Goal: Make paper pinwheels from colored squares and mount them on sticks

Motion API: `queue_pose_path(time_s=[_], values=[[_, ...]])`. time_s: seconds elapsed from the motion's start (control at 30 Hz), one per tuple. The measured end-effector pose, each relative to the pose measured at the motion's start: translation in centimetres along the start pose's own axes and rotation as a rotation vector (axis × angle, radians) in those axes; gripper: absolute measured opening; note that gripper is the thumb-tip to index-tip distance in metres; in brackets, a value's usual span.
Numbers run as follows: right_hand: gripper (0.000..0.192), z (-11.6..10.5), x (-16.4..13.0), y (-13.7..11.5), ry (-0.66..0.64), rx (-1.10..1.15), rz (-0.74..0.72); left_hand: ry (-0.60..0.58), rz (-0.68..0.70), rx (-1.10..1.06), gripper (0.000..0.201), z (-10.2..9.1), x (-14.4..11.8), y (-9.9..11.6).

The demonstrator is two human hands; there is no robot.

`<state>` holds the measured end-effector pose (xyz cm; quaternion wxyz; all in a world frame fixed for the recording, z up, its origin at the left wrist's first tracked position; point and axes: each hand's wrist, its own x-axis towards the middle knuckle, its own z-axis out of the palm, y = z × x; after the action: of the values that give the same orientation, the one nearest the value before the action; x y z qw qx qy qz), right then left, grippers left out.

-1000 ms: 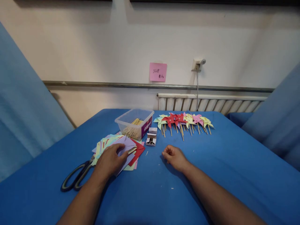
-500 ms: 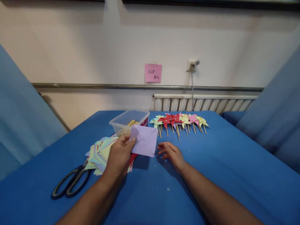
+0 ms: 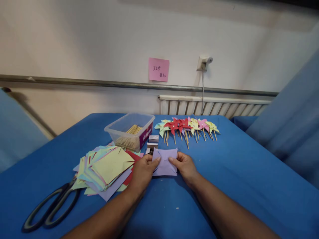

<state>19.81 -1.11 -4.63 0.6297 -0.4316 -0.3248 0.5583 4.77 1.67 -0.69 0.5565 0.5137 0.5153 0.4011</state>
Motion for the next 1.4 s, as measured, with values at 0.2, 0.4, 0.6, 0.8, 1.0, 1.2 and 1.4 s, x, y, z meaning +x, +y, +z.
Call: queue_pose_path(time_s=[0.2,0.4,0.6,0.8,1.0,1.2,1.4], values=[[0.035,-0.1,-0.5,-0.3,0.013,-0.132,-0.037,0.024,0.025,0.015,0.037,-0.2,0.3,-0.3],[0.037,-0.3,-0.6,0.2,0.033,-0.165,-0.066,-0.134,0.027,-0.229,0.033,-0.1,-0.3,-0.4],[0.032,-0.3,-0.5,0.6,0.069,0.033,-0.058,-0.213,0.046,-0.304,0.032,0.0,-1.7,0.3],[0.030,0.3,-1.2,0.2,0.064,0.150,-0.031,-0.272,0.034,-0.247,0.042,0.5,-2.1,0.1],[0.027,0.2,-1.5,0.3,0.008,0.091,-0.025,-0.163,-0.012,-0.183,0.045,0.5,-1.4,-0.7],[0.029,0.3,-1.5,0.2,-0.004,-0.097,-0.043,-0.181,0.001,-0.265,0.045,0.1,-0.7,-1.3],[0.029,0.6,-1.5,-0.3,0.006,-0.130,-0.032,-0.127,-0.011,-0.338,0.042,0.3,-0.8,-1.0]])
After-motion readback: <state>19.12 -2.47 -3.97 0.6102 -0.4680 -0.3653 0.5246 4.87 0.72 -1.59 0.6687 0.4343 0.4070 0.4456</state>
